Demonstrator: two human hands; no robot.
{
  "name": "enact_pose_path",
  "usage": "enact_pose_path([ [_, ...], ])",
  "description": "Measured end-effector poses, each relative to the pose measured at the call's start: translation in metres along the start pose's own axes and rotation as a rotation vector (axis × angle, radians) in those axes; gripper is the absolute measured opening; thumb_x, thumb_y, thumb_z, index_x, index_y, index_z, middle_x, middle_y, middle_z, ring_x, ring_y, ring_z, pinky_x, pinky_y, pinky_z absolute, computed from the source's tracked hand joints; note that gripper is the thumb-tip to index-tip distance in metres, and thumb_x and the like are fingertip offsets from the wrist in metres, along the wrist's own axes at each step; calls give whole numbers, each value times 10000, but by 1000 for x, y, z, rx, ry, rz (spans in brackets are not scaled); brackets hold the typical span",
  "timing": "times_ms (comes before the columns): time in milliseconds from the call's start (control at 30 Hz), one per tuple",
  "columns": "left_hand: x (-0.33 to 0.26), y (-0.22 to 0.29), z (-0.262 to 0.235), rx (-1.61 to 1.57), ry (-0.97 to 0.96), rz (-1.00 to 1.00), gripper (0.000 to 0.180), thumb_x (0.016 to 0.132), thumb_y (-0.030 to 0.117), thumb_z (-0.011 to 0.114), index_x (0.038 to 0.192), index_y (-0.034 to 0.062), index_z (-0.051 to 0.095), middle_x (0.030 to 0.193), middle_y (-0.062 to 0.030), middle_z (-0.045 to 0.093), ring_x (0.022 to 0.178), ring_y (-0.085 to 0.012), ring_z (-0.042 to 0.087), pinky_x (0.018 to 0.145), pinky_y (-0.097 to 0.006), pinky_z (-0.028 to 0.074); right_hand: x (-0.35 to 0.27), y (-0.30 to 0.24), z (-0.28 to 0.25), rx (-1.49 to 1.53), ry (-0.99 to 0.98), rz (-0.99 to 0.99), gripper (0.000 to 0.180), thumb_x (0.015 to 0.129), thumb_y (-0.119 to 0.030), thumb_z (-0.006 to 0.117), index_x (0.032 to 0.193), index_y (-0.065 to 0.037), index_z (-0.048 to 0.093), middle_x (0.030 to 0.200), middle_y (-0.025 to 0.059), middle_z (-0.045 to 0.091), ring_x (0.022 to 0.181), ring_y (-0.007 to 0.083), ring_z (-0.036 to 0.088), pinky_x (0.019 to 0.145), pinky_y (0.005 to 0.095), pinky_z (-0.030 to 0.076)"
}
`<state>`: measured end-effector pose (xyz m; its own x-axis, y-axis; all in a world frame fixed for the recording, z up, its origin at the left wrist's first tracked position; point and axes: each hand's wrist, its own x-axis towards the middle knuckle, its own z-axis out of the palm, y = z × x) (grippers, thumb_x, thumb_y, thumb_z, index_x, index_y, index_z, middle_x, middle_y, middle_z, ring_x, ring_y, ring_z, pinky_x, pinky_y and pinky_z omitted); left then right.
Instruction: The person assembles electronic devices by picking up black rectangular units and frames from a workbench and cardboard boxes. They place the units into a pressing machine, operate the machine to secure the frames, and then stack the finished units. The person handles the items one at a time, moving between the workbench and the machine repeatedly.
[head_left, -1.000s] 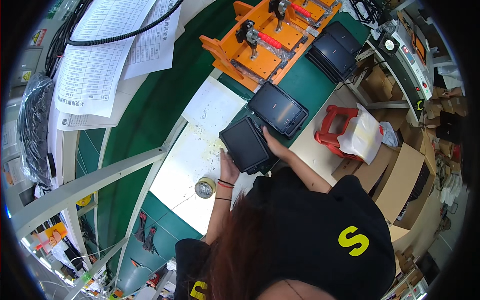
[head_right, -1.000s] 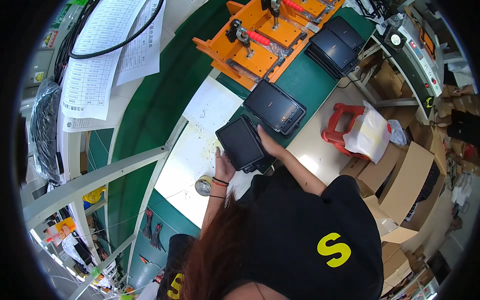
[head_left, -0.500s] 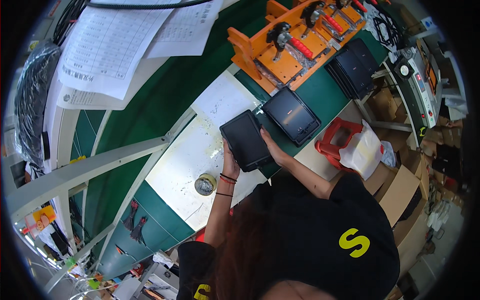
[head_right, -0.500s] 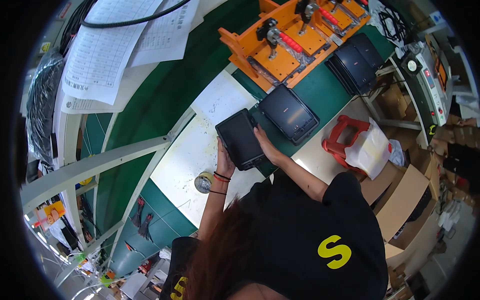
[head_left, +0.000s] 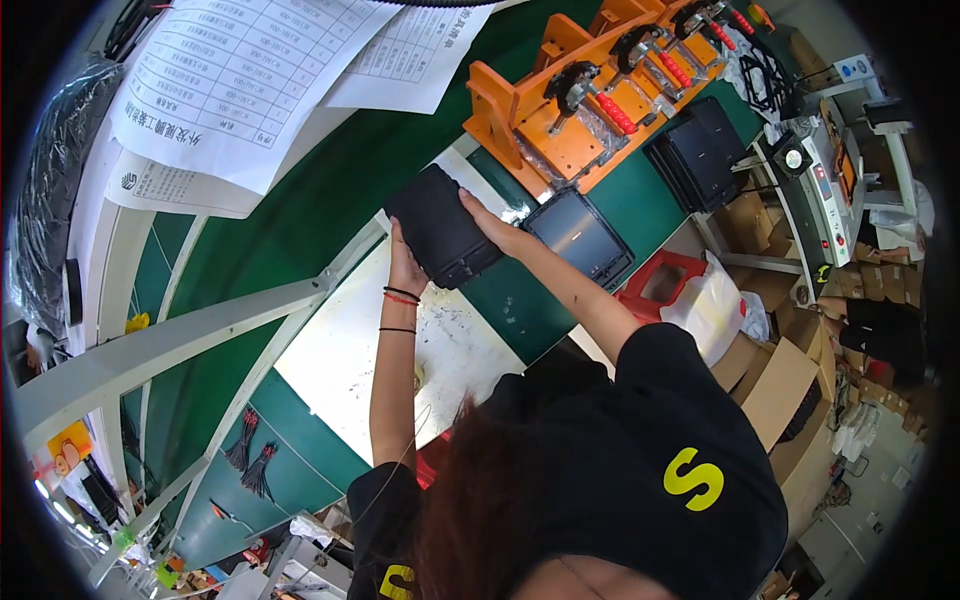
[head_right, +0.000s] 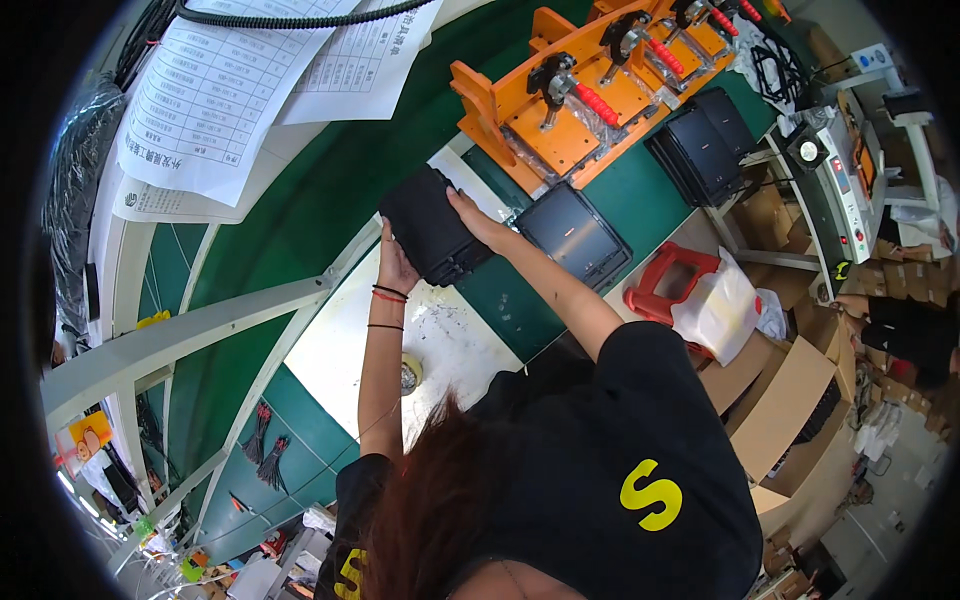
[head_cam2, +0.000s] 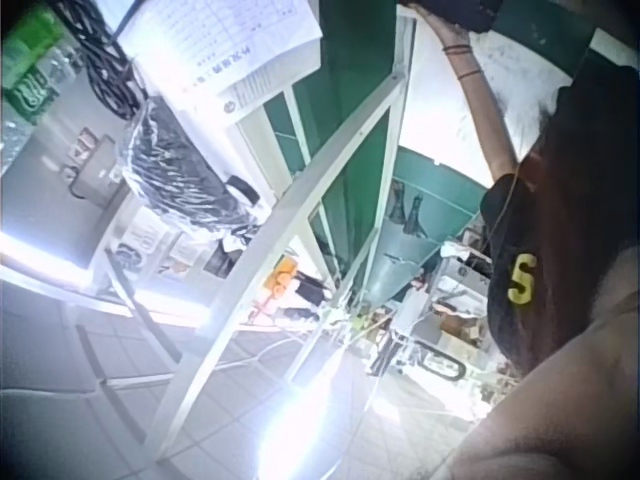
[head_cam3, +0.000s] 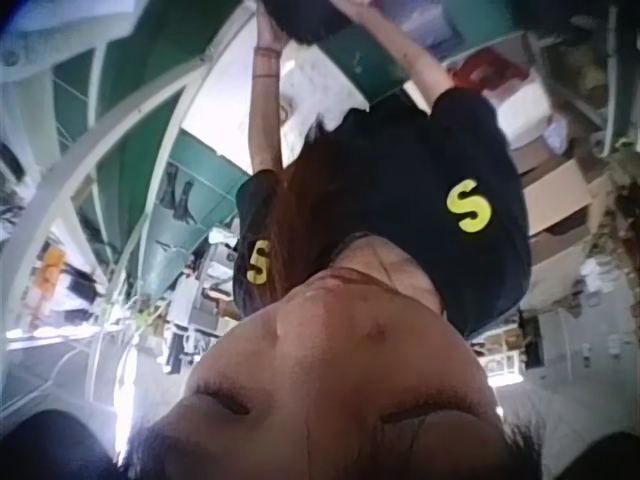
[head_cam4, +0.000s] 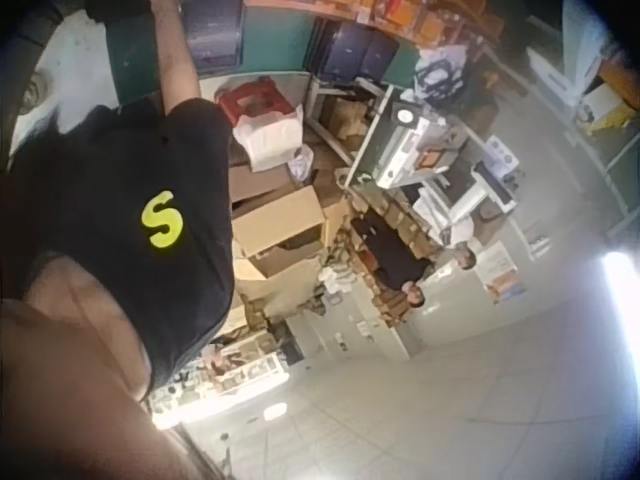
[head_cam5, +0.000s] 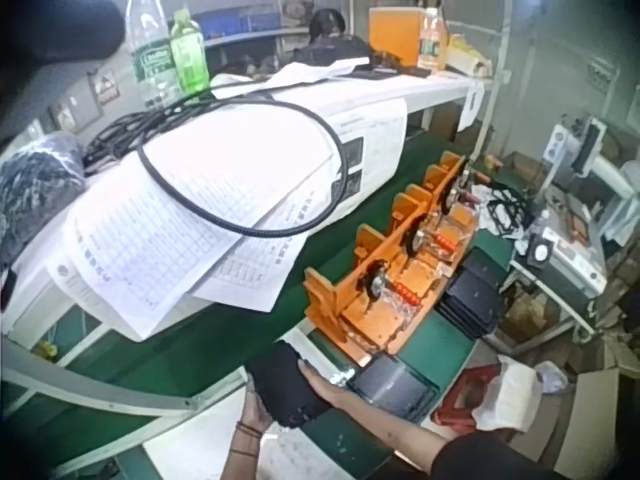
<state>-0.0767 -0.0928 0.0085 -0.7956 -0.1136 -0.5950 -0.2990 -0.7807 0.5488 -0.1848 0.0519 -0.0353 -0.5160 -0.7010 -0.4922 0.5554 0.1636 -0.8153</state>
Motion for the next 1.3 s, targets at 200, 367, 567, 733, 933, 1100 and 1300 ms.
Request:
enact_pose_path([
  [200, -5, -1, -18, 87, 237, -95, 897, 803, 725, 375, 1423, 85, 271, 1498, -105, 209, 1383, -280, 152, 1068, -469, 197, -24, -27, 5, -218, 184, -30, 757, 942, -579, 207, 1423, 6, 220, 1501, 179, 160, 1394, 286, 141, 1130, 321, 108],
  [367, -64, -90, 20, 93, 573, 301, 602, 953, 448, 351, 1430, 94, 257, 1459, -82, 302, 1346, -199, 242, 1101, -413, 138, -125, -56, -78, -459, 564, -471, 655, 980, -471, 210, 1163, 51, 560, 1197, 221, 568, 1168, 311, 510, 1012, 343, 344],
  [567, -51, -207, 99, -75, 456, -71, 761, 877, 625, 376, 1373, 49, 331, 1454, -83, 283, 1349, -274, 210, 1095, -497, 117, -160, 9, -209, -477, 631, 34, 698, 969, -504, 203, 1102, 75, 569, 1138, 231, 587, 1121, 342, 520, 979, 365, 347],
  [733, -22, -215, 155, -107, 310, 57, 695, 933, 568, 309, 1410, 63, 278, 1438, -82, 328, 1332, -256, 285, 1090, -449, 214, -173, 21, -169, -500, 282, -23, 726, 961, -506, 229, 1339, 107, 320, 1354, 297, 375, 1269, 348, 389, 1070, 376, 243],
  [933, -57, -220, 141, -97, 312, 127, 662, 951, 555, 258, 1398, 69, 303, 1396, -81, 390, 1273, -235, 386, 1059, -409, 306, -183, 49, -146, -405, 66, -27, 775, 954, -484, 304, 1393, 124, 110, 1459, 289, 154, 1380, 362, 128, 1127, 371, 102],
  [1100, -99, -198, 111, 13, 418, 95, 685, 938, 583, 268, 1383, 67, 333, 1359, -82, 432, 1233, -212, 431, 1036, -367, 346, -191, 80, -89, -397, -71, 88, 853, 934, -544, 295, 1403, 106, 2, 1480, 279, 39, 1393, 370, 15, 1134, 384, 59],
  [1300, -124, -177, 60, 51, 382, 11, 796, 900, 648, 280, 1398, 26, 283, 1354, -131, 434, 1243, -250, 432, 1054, -404, 320, -189, 90, -38, -387, -162, 173, 910, 919, -593, 276, 1396, 109, -52, 1484, 276, -14, 1396, 353, -41, 1136, 386, 31],
])
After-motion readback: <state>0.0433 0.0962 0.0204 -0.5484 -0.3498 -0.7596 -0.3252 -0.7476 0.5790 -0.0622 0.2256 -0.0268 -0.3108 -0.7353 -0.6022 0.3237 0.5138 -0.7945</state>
